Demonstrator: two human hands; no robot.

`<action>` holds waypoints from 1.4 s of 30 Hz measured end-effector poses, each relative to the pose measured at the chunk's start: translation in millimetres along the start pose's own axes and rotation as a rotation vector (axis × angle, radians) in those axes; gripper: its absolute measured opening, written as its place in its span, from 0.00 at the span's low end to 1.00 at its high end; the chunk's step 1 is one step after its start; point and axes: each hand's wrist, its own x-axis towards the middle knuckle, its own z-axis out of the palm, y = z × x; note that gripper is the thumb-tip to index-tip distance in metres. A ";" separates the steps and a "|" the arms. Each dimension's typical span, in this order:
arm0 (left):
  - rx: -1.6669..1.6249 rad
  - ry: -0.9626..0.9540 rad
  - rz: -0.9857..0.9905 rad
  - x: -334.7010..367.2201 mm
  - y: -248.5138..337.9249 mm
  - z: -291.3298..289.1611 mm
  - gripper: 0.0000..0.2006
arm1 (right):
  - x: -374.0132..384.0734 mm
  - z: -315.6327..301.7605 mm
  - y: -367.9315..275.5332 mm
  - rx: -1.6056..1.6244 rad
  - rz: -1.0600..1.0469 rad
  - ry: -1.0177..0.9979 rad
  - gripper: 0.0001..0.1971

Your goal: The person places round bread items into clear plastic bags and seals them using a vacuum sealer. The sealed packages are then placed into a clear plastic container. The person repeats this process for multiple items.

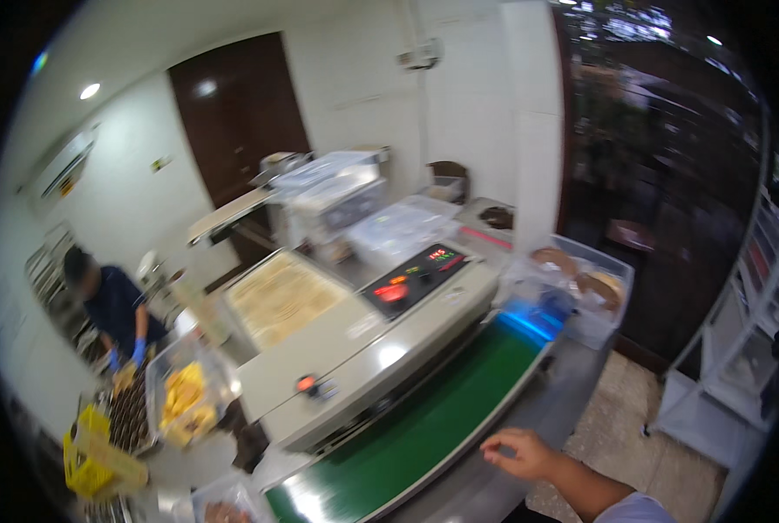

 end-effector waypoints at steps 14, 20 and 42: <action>-0.577 0.212 -0.509 -132.1 142.4 -26.0 0.18 | 56.0 -333.7 277.9 -0.303 0.409 -0.297 0.27; -1.031 0.058 -0.543 -153.4 287.2 -22.3 0.17 | 72.5 -364.3 289.7 -0.068 0.467 -0.160 0.14; -1.015 -0.838 0.400 -229.1 569.5 49.6 0.11 | 37.9 -310.6 117.8 -0.147 -0.432 0.025 0.33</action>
